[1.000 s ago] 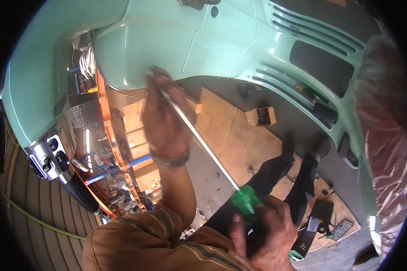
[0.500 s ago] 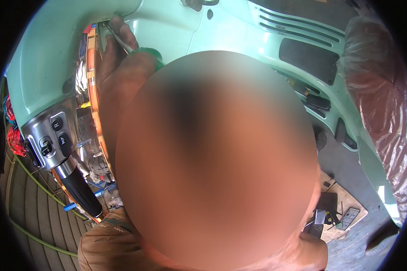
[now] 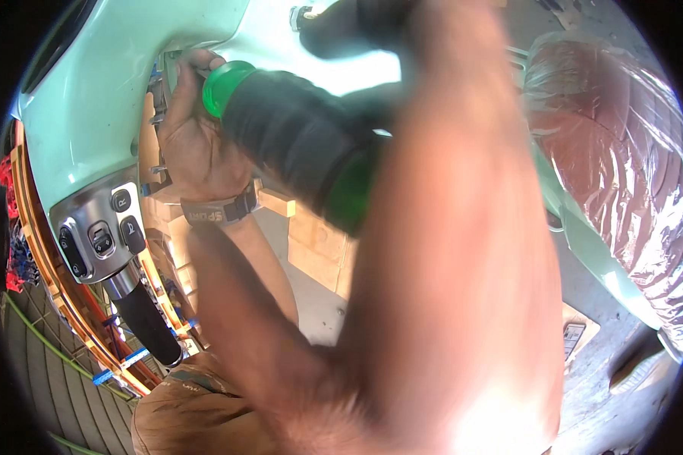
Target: The person assembles the front panels and floorboard strips of a scooter, connecting electrical wires, positioning the headset and front fairing, and using a screwdriver to secure screws into the floorboard.
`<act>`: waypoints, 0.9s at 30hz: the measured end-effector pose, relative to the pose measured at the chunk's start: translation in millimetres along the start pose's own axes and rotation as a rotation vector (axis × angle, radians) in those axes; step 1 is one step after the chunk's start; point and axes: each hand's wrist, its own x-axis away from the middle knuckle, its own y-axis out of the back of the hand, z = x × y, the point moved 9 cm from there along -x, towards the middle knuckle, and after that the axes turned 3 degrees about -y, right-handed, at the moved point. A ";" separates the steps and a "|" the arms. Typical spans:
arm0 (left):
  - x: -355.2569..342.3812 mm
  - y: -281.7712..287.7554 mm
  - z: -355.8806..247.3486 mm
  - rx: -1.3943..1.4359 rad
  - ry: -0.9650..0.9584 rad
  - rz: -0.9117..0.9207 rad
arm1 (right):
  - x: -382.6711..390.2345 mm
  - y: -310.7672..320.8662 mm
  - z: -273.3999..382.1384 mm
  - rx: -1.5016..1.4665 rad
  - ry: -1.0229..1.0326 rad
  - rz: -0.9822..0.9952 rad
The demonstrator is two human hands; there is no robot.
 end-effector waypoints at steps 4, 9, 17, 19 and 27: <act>-27.6 -13.6 31.3 0.110 -0.028 -0.104 | 2.2 31.4 -8.7 0.135 -0.039 -0.037; 6.6 3.0 6.7 0.072 -0.067 -0.284 | -0.9 -0.5 -1.4 0.007 0.012 -0.008; 5.0 -2.6 12.1 -0.093 -0.123 -0.312 | -2.2 1.9 -5.1 0.053 -0.005 0.011; 2.5 9.6 7.4 -0.165 -0.100 -0.300 | 0.8 4.2 -6.8 0.055 -0.014 0.020; -1.4 -15.2 4.5 -0.103 -0.196 -0.093 | 1.7 0.0 -7.4 0.053 -0.022 0.029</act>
